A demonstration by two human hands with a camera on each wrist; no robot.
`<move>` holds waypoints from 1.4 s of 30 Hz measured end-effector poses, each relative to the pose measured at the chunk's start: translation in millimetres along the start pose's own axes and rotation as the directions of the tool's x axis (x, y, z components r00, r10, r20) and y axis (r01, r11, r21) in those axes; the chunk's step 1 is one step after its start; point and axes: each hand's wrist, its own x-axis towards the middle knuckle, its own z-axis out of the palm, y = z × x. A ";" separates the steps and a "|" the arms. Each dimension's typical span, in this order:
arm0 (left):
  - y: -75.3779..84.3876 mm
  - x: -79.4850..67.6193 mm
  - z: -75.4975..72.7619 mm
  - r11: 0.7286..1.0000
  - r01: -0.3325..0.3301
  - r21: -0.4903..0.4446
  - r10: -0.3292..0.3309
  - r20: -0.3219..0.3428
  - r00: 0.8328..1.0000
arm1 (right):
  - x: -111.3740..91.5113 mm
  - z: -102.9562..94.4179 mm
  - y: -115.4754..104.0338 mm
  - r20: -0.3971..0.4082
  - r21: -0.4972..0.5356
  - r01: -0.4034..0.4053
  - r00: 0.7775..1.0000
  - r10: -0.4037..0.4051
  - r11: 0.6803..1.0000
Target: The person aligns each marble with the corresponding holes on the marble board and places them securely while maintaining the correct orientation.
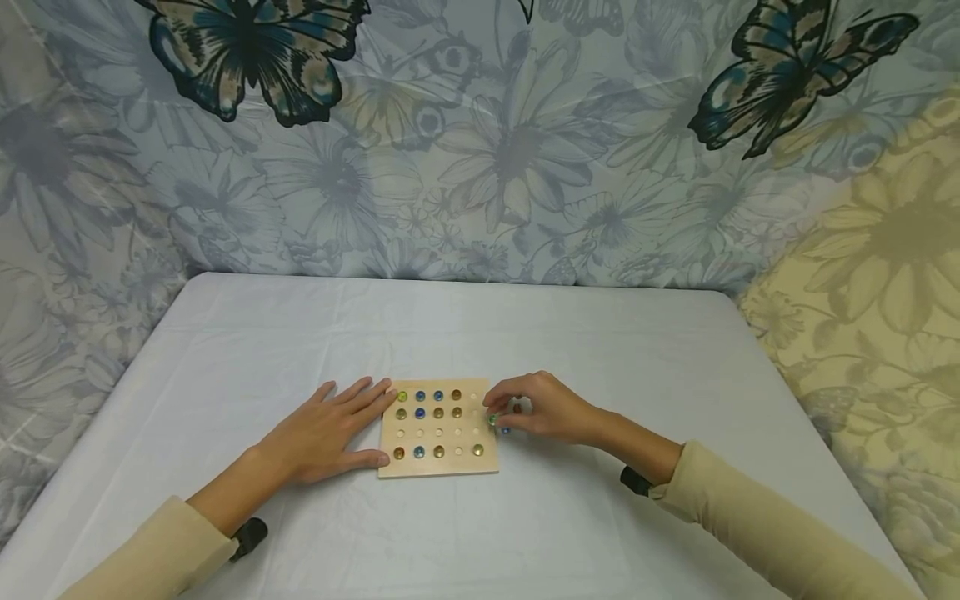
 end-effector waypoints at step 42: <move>0.9 -0.6 -0.8 1.000 -0.006 0.004 0.006 -0.014 1.000 | 26.0 22.6 -25.8 0.152 -0.043 0.034 0.988 -0.027 0.999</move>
